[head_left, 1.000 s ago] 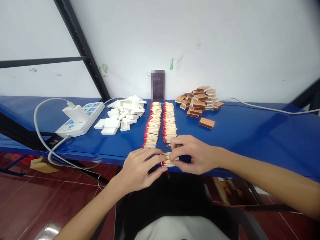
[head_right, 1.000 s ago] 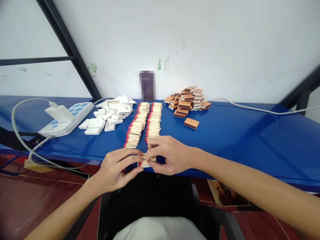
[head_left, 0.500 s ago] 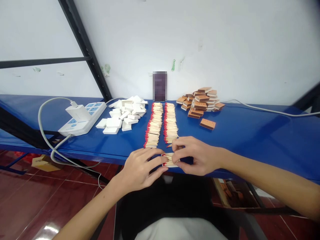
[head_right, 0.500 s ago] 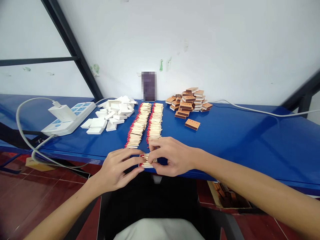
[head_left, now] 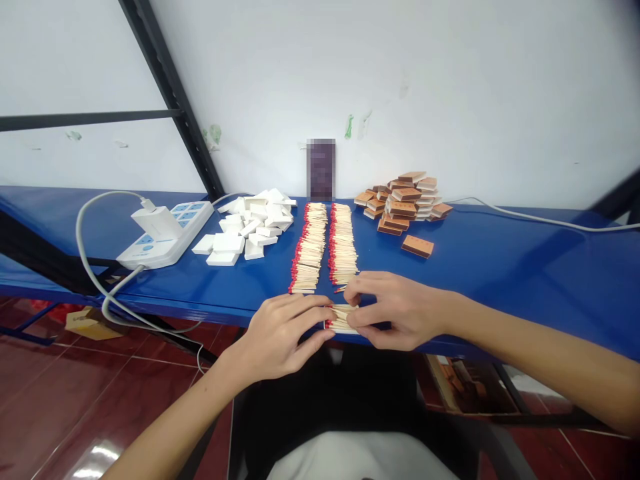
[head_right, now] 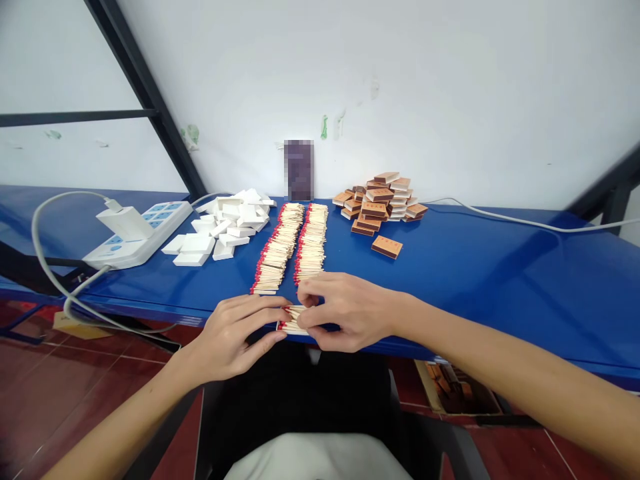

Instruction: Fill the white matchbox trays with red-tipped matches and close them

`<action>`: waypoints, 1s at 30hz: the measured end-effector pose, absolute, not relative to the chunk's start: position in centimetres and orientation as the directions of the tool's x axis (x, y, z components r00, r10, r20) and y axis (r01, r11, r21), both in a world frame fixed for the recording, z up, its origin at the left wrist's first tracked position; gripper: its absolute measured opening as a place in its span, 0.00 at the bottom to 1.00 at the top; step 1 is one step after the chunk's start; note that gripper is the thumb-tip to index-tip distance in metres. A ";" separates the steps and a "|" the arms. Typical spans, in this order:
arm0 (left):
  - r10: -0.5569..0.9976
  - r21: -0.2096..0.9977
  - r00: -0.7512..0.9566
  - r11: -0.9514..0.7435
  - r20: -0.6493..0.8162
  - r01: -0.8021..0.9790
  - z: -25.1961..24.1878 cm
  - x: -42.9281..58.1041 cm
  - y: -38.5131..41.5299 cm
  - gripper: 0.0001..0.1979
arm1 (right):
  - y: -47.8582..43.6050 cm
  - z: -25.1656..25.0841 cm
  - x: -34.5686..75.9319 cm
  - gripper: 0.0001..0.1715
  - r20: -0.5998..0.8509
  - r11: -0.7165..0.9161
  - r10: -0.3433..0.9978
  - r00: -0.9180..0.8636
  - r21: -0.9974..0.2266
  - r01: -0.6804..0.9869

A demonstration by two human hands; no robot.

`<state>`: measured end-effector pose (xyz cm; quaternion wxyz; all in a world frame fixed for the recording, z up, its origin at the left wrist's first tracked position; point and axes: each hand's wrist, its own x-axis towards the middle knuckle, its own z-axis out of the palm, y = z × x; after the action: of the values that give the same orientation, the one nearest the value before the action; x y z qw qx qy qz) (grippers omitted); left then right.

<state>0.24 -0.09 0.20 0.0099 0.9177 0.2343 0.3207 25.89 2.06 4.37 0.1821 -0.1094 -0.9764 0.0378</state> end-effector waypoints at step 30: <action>0.500 0.227 0.650 -0.858 0.572 0.461 0.0 0.3 -0.1 0.12 | 1.3 8.1 23.8 0.05 -0.048 0.738 0.597 -0.801 -0.359 0.571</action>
<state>0.30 -0.10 0.03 0.0306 0.9078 0.2646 0.3239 23.77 1.30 8.09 0.0349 -0.3135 -0.9315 0.1810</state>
